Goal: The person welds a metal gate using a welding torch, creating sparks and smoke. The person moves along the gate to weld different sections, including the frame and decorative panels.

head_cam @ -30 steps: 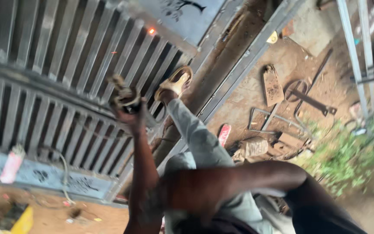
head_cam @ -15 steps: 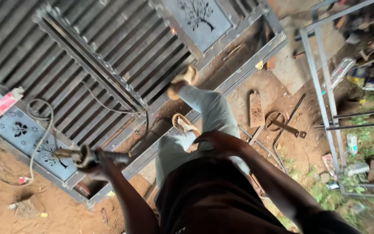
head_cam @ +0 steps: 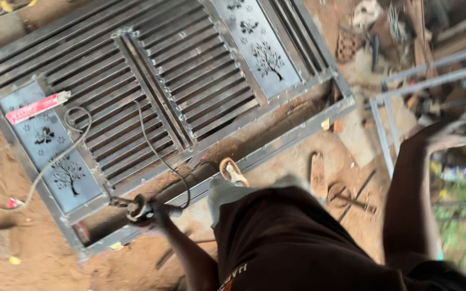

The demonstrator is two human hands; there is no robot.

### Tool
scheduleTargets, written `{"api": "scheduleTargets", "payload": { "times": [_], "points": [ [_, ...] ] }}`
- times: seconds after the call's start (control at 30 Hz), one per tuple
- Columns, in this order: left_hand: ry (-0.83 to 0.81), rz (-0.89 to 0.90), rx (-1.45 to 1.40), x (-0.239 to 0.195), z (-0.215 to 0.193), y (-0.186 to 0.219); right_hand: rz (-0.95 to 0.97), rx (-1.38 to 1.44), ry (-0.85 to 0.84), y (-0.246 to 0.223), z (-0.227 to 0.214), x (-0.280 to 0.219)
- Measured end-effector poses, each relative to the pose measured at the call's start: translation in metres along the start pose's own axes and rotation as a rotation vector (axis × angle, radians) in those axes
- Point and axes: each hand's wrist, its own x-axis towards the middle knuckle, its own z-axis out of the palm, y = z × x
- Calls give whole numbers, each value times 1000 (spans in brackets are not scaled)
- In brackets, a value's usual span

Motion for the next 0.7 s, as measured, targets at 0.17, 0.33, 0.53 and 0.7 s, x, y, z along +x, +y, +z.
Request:
{"api": "scheduleTargets", "payload": {
  "times": [0.17,0.33,0.53,0.7],
  "points": [
    [-145,-203,-375,-10,-27,-25,-181,-80,-671,-145,33,-72],
    [-117,-147,-38,-56,-60,-29,-358,234,-2969,-312,-157,-215],
    [-183,14,-374,-97,-96,-21,-112,-40,-2461,-214,-184,-227],
    [-310,111,-246,-107,-142,-15,-302,-766,-1782,35,-253,-201]
  ]
}}
